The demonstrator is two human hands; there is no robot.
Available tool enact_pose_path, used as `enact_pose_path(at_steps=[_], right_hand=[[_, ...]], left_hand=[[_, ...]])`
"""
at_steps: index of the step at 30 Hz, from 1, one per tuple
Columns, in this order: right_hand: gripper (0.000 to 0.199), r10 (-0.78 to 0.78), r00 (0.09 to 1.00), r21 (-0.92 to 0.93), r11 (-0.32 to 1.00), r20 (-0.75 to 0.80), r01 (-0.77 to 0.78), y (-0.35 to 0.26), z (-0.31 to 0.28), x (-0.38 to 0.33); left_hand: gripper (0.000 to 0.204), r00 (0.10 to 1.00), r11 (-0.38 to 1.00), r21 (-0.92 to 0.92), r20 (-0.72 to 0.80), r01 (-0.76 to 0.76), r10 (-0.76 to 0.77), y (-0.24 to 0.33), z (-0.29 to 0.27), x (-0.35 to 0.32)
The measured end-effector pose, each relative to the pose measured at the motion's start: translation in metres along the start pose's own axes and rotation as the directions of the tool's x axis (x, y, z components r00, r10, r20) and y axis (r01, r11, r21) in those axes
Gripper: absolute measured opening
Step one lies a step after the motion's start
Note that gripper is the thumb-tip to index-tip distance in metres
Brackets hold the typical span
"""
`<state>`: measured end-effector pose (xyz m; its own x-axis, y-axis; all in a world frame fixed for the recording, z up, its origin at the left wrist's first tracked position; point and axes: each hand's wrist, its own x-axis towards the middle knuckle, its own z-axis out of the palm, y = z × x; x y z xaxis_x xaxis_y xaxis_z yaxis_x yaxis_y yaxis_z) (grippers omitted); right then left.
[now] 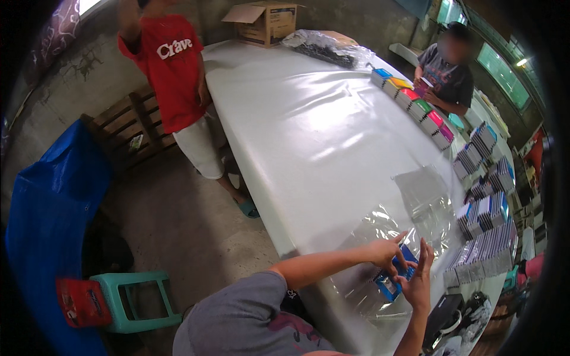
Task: The person places spiral-bound notebooks into clear plastic bags and seals them with tape. They repeat this process for multiple notebooks, stacking the finished packages on the table.
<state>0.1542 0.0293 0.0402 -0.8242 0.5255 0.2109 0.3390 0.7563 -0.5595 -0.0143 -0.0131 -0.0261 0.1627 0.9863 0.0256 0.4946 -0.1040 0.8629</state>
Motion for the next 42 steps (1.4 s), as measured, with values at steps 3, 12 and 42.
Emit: enact_pose_path(at_steps=[3,12,42], right_hand=[[0.114,0.054,0.998,0.026,0.998,-0.044,-0.053,-0.002,0.005,-0.004],[0.061,0.297,0.931,-0.258,0.902,-0.211,-0.346,-0.036,0.071,-0.122],[0.027,0.973,0.198,0.888,0.194,-0.12,-0.416,0.064,-0.088,-0.23]], left_hand=[[0.048,1.0,0.999,0.032,0.016,-0.007,0.006,-0.006,0.0,0.003],[0.054,0.995,0.996,0.082,0.093,-0.028,0.02,-0.011,-0.006,0.009],[0.052,0.996,0.996,0.03,-0.041,0.08,-0.079,0.009,-0.006,0.005]])
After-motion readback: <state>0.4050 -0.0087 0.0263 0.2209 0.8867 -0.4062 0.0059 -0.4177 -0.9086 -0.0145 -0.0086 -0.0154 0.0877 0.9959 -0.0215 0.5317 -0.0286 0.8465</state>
